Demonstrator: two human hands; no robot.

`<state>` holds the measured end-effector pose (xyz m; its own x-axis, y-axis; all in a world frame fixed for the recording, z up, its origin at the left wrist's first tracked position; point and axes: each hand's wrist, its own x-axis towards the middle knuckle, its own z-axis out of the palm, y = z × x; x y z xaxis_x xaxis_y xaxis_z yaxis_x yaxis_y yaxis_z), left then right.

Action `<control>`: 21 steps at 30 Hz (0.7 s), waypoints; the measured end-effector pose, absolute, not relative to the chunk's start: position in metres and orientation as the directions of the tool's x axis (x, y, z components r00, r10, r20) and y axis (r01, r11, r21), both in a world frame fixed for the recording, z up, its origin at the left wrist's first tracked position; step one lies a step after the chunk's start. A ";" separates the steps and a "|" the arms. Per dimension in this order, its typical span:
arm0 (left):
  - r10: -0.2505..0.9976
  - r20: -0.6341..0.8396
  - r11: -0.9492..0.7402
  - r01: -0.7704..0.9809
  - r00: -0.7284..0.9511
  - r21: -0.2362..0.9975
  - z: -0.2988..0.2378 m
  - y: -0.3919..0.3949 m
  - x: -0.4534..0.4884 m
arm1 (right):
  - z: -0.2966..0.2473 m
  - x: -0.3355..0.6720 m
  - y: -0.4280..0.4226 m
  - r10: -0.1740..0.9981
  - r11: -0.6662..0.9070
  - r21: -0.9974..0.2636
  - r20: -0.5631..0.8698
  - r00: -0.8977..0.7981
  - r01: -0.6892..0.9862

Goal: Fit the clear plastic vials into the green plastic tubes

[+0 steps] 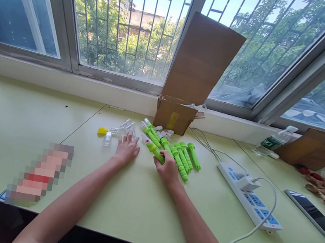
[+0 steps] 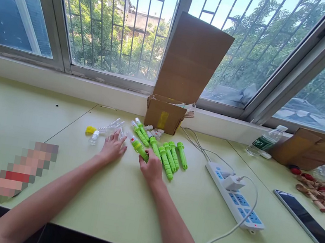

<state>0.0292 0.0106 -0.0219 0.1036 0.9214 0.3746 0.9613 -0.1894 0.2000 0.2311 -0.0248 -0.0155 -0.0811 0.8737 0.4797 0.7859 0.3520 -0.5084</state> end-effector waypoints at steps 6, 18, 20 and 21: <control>0.948 0.298 -0.179 0.962 0.112 0.208 -0.021 0.011 0.030 | -0.015 0.231 -0.025 0.872 0.360 -0.502 0.480 -0.093 0.787; 0.957 0.280 -0.137 0.970 0.077 0.199 -0.021 0.011 0.031 | -0.017 0.232 -0.024 0.869 0.356 -0.485 0.485 -0.093 0.799; 0.957 0.281 -0.132 0.970 0.071 0.204 -0.021 0.011 0.031 | -0.018 0.232 -0.024 0.870 0.352 -0.480 0.485 -0.091 0.804; 0.956 0.284 -0.131 0.970 0.069 0.205 -0.021 0.011 0.031 | -0.018 0.231 -0.024 0.870 0.349 -0.479 0.484 -0.089 0.806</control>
